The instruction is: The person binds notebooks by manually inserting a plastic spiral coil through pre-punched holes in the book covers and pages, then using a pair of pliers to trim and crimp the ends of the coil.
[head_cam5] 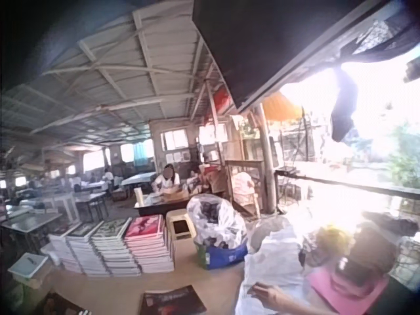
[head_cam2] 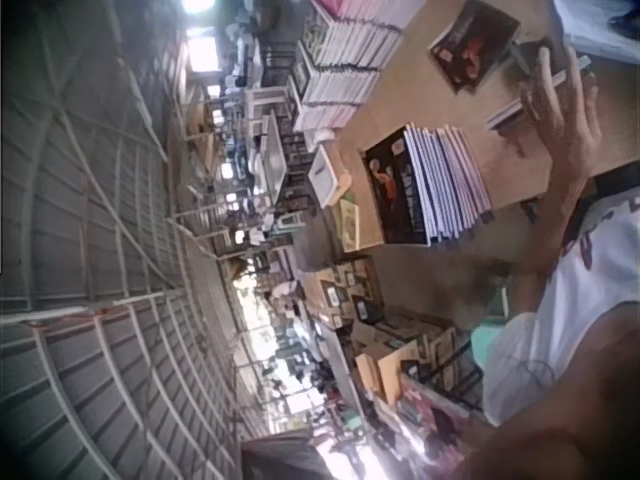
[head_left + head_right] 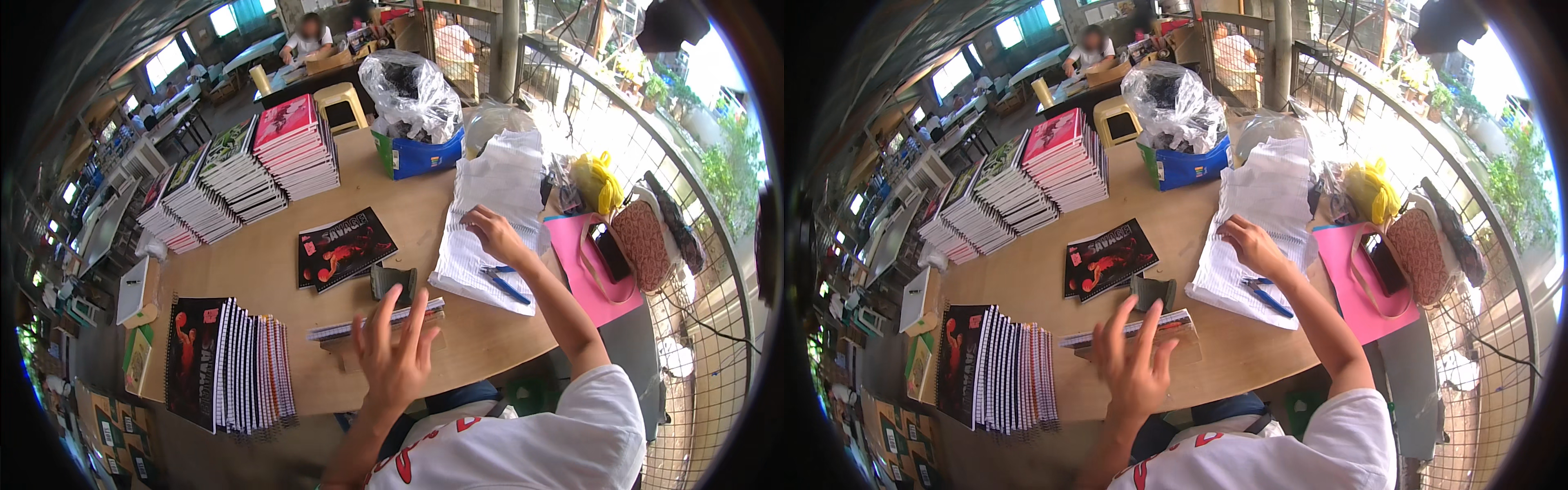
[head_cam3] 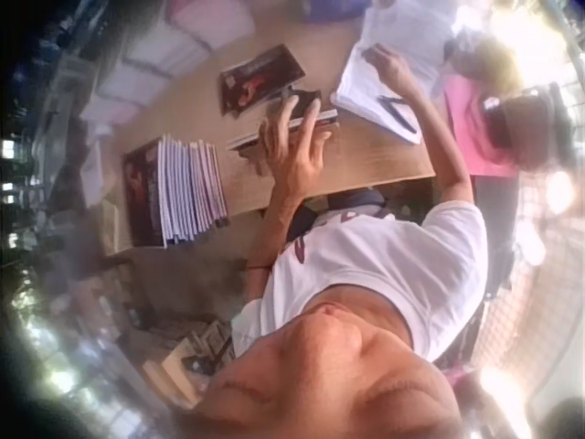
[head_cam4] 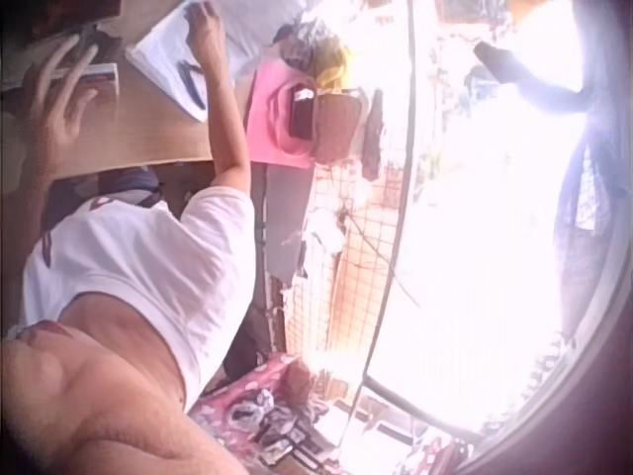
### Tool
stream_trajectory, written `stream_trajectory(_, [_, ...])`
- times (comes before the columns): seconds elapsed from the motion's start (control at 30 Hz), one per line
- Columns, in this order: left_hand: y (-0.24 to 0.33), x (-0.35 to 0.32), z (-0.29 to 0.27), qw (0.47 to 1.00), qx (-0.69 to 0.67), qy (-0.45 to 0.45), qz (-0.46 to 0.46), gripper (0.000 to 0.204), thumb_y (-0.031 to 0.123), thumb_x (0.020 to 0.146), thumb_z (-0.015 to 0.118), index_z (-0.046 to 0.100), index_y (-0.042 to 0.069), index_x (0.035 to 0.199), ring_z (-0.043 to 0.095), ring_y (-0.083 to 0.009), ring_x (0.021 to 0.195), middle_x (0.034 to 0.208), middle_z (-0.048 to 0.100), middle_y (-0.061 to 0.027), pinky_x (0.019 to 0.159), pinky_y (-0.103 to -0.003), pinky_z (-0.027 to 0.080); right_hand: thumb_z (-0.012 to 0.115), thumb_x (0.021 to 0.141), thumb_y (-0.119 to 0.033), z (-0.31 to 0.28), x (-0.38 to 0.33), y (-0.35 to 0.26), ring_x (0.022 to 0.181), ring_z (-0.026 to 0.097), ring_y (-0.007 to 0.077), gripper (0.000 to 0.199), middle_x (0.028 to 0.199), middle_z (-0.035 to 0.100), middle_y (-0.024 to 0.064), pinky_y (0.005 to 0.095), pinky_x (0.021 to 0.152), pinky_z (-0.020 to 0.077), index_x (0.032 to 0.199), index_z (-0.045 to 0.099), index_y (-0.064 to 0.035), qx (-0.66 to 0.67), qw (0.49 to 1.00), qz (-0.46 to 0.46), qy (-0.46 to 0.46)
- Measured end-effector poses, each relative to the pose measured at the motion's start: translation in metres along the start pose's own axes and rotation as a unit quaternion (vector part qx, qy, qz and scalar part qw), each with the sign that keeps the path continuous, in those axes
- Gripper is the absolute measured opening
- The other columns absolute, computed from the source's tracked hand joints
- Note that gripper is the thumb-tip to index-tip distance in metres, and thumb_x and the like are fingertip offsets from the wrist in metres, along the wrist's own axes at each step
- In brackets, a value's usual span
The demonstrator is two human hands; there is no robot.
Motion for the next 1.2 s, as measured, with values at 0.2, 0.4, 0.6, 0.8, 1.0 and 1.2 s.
stream_trajectory(0.2, [-0.01,0.008,0.042,0.993,-0.105,-0.052,-0.008,0.017,0.016,0.085,0.077,0.072,0.014,0.1,0.064,-0.0246,0.085,0.093,0.067,-0.0012,0.085,-0.04,0.045,0.075,0.084,-0.001,-0.04,-0.016,-0.098,0.085,0.07,0.0298,0.024,0.095,0.072,0.0116,0.0396,0.073,0.0548,0.106,0.076,-0.0069,0.218,0.971,0.011,-0.1])
stream_trajectory(0.4, [-0.008,-0.013,0.042,0.993,-0.107,-0.035,0.039,0.019,0.011,0.083,0.077,0.073,0.017,0.1,0.065,-0.0185,0.084,0.091,0.066,0.003,0.084,-0.036,0.046,0.075,0.081,0.002,-0.029,-0.027,-0.124,0.087,0.069,0.0282,0.024,0.096,0.072,0.0089,0.0387,0.075,0.0553,0.103,0.077,-0.0071,0.256,0.955,0.023,-0.148])
stream_trajectory(0.6, [-0.003,-0.022,0.036,0.992,-0.098,-0.011,0.082,0.024,0.009,0.081,0.077,0.075,0.017,0.103,0.066,-0.0163,0.088,0.094,0.067,0.0044,0.084,-0.035,0.045,0.076,0.081,-0.002,-0.032,-0.025,-0.141,0.09,0.069,0.0275,0.022,0.094,0.072,0.0068,0.0388,0.078,0.0552,0.102,0.076,-0.0081,0.237,0.952,-0.092,-0.169])
stream_trajectory(0.8, [-0.005,-0.018,0.037,0.992,-0.107,-0.008,0.069,0.022,0.009,0.081,0.077,0.074,0.017,0.102,0.065,-0.0178,0.086,0.092,0.066,0.003,0.083,-0.035,0.045,0.077,0.081,-0.004,-0.035,-0.023,-0.143,0.091,0.069,0.0282,0.02,0.095,0.071,0.0069,0.0395,0.079,0.0545,0.101,0.074,-0.0059,0.237,0.95,-0.103,-0.175])
stream_trajectory(1.0, [-0.009,0.003,0.038,0.991,-0.13,-0.035,0.019,0.015,0.012,0.082,0.078,0.072,0.016,0.095,0.063,-0.0218,0.08,0.086,0.065,0.0013,0.078,-0.038,0.046,0.075,0.083,-0.001,-0.02,-0.027,-0.135,0.089,0.069,0.0305,0.018,0.095,0.07,0.0086,0.0392,0.075,0.0536,0.101,0.069,-0.0034,0.274,0.943,-0.02,-0.185])
stream_trajectory(1.2, [-0.009,0.007,0.039,0.989,-0.141,-0.034,0.01,0.013,0.012,0.081,0.079,0.072,0.014,0.092,0.064,-0.0225,0.079,0.084,0.065,0.001,0.076,-0.038,0.047,0.073,0.086,-0.001,-0.027,-0.022,-0.143,0.082,0.069,0.033,0.015,0.093,0.069,0.0115,0.0406,0.069,0.0527,0.1,0.068,-0.0022,0.256,0.956,-0.073,-0.124])
Point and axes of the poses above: each hand's wrist, its own x-axis towards the middle knuckle, its own z-axis out of the palm, y = z × x, the point moved 7 cm from there along x, towards the middle knuckle
